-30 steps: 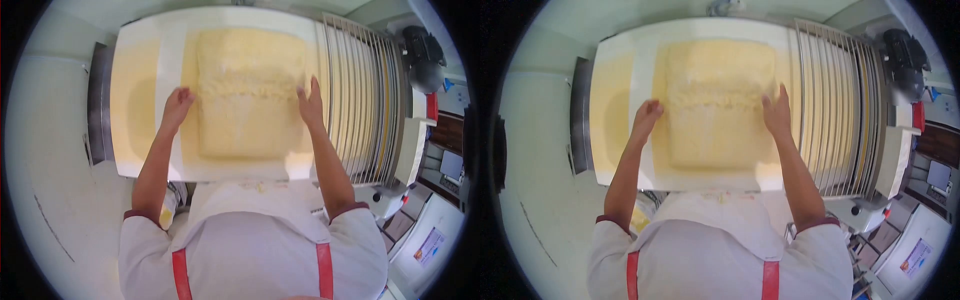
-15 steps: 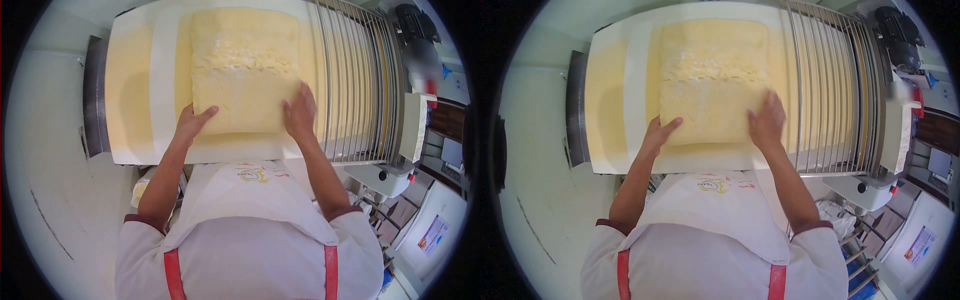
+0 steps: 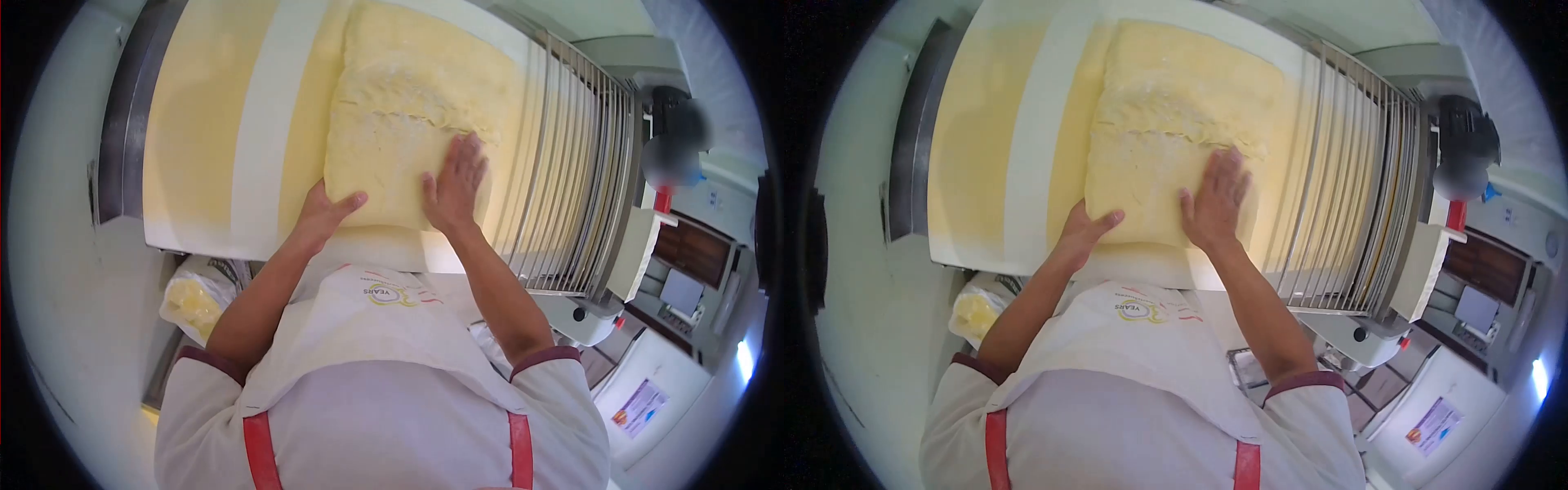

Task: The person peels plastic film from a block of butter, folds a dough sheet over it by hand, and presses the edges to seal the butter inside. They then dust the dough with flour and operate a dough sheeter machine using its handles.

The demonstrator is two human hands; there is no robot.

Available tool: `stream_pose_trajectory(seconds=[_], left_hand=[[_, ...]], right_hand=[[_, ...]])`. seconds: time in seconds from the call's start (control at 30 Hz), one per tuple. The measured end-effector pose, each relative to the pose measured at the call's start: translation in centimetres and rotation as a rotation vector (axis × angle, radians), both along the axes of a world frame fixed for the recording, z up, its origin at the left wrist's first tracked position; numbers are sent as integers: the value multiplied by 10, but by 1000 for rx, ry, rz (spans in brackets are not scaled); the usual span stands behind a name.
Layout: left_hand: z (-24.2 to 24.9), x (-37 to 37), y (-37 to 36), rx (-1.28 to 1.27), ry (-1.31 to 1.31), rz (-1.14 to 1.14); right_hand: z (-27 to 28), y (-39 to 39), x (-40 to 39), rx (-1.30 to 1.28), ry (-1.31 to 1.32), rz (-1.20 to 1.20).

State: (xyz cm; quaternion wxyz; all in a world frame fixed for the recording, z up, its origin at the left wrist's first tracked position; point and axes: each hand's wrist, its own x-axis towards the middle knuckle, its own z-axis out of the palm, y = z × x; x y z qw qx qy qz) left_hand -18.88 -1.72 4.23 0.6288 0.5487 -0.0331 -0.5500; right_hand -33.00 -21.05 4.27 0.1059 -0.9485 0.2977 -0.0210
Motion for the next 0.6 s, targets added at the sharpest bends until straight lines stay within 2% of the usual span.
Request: stream_pose_trajectory(seconds=[0.03,0.13,0.33,0.37,0.47,0.6], left_hand=[[2,-1,2,0,34,-1],[-9,-2,3,19,-3,15],[-13,-4,7,-78,78,67],[-15,-3,8,-86,37,71],[-22,-8,14,-56,-22,40],[-19,-5,21,-1,-55,14]], right_hand=[[2,9,9,60,-20,13],[2,26,37,-28,83,39],[-4,28,39,-91,75,-34],[-8,31,42,-88,68,-54],[5,56,81,-36,79,90],[5,61,89,-78,124,25]])
